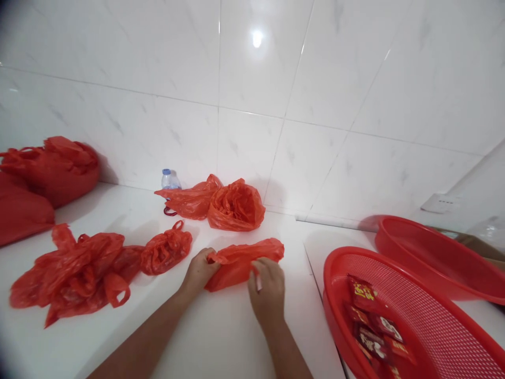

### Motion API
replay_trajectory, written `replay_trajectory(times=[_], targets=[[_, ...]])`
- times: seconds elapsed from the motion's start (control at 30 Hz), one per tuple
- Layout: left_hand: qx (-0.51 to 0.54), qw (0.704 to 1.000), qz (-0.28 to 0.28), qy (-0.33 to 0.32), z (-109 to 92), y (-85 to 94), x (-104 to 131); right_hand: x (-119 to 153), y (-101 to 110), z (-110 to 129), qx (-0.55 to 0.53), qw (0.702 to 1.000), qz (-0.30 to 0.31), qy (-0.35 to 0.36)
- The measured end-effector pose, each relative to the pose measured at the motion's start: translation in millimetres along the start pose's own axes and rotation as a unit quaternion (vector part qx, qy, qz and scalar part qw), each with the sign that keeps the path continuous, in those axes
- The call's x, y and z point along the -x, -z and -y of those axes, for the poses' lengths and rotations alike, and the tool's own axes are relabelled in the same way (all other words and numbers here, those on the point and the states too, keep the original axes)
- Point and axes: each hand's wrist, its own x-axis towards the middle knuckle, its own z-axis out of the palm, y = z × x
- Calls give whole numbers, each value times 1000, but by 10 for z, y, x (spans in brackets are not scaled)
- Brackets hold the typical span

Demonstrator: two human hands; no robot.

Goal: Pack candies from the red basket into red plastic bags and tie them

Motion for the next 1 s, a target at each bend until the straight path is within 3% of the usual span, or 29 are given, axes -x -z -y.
replay_trajectory(times=[0.07, 0.17, 0.3, 0.4, 0.47, 0.6, 0.7, 0.77, 0.87, 1.0], targets=[[66, 997, 3, 28, 35, -16, -11, 52, -126, 45, 19, 995, 90, 30], [168, 983, -21, 71, 93, 34, -62, 91, -223, -57, 90, 979, 181, -20], [274, 950, -105, 110, 144, 147, -168, 77, -141, -253, 205, 941, 240, -121], [311, 932, -148, 119, 153, 169, -207, 65, -54, -268, 263, 919, 265, -130], [314, 930, -150, 122, 140, 149, -191, 75, -43, -198, 267, 930, 229, -105], [299, 941, -108, 117, 65, 88, -95, 110, -126, 34, 176, 982, 53, 38], [280, 952, -55, 110, -11, 61, -33, 94, -206, 129, 120, 986, 40, 108], [265, 958, -19, 111, -46, 62, -23, 62, -235, 94, 156, 982, 83, 67], [229, 966, 10, 123, -55, 99, -63, 24, -229, -67, 236, 954, 177, -50], [169, 977, -64, 116, -84, 188, -126, 31, -202, -243, 256, 919, 276, -120]])
